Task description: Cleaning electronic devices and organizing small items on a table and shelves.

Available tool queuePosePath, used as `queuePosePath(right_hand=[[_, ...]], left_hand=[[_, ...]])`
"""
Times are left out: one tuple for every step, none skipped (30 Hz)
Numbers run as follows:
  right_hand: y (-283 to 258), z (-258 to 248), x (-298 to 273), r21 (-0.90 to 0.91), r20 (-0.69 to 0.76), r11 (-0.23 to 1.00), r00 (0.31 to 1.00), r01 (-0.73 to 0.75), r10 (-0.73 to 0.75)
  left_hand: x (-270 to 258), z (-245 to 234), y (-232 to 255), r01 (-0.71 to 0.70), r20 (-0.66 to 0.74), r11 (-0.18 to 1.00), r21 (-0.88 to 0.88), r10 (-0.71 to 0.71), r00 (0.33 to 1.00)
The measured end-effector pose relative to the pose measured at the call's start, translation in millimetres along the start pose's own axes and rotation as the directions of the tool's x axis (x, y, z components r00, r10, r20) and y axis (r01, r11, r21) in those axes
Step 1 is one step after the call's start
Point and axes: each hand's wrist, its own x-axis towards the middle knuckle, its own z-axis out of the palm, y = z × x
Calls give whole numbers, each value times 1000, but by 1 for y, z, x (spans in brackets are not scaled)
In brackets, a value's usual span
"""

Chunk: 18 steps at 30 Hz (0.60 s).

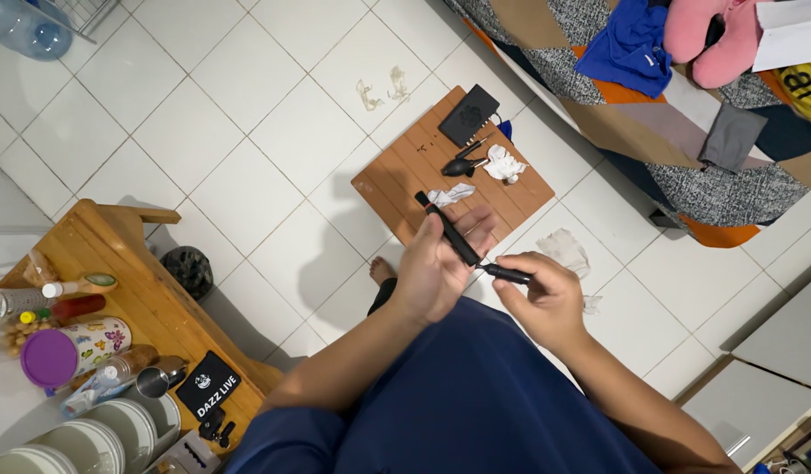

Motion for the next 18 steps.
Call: queuePosePath(right_hand=[[-1,1,-1,0,0,1000,1000,-3,3],[-2,3,-1,-34,-21,999,1000,3,-4],[-3,4,-1,-69,-42,998,999,12,-15],[1,3,-2,-69,-43,998,999,12,-15],[5,2,-3,-69,-74,997,997,-18,13],[9,0,-5,-68,-104,997,994,-47,40],[10,0,-4,-67,-104,997,994,-45,38],[11,-1,-4,-40,-88,999,996,-27,23],[12,-2,-4,-13,-71,1000,997,-12,12],[14,-1,-6,-12,-71,1000,997,-14,14],[16,-1,-7,-4,-77,1000,997,-25,24],[17,-1,-8,3,-82,999,996,-35,35],[16,-1,-7,3,-83,999,996,-36,36],[15,-2,-7,2,-86,998,995,-57,57],[15,-2,-7,0,-91,997,993,-77,77],[14,-3,-6,-1,-92,997,993,-77,77],[13,-3,-6,43,-91,997,993,-65,68],[12,-3,-5,87,-91,995,994,-52,60]], left_hand=[[-1,1,-1,1,-3,1000,-1,-1,1000],[-1,2,-3,-31,22,1000,1,31,999],[-1,4,-3,-64,48,998,2,64,997],[-2,4,-5,-63,48,998,3,63,997],[-2,3,-7,-118,85,993,32,114,990],[-3,3,-9,-172,122,983,60,164,979],[-3,1,-11,-173,123,983,61,165,979],[-3,0,-13,-186,162,978,91,170,972],[-4,-2,-16,-197,198,973,119,172,965],[-4,-6,-18,-197,196,973,119,171,965],[-3,-9,-21,-201,232,970,136,166,958],[-2,-13,-23,-206,267,967,153,160,950],[-2,-13,-24,-205,267,967,153,160,950],[-3,-13,-25,-215,301,963,161,159,940],[-2,-14,-25,-224,337,960,169,157,928],[-2,-13,-25,-223,337,960,169,156,928],[-2,-13,-25,-222,333,957,188,150,931],[-2,-12,-26,-221,330,953,208,144,933]])
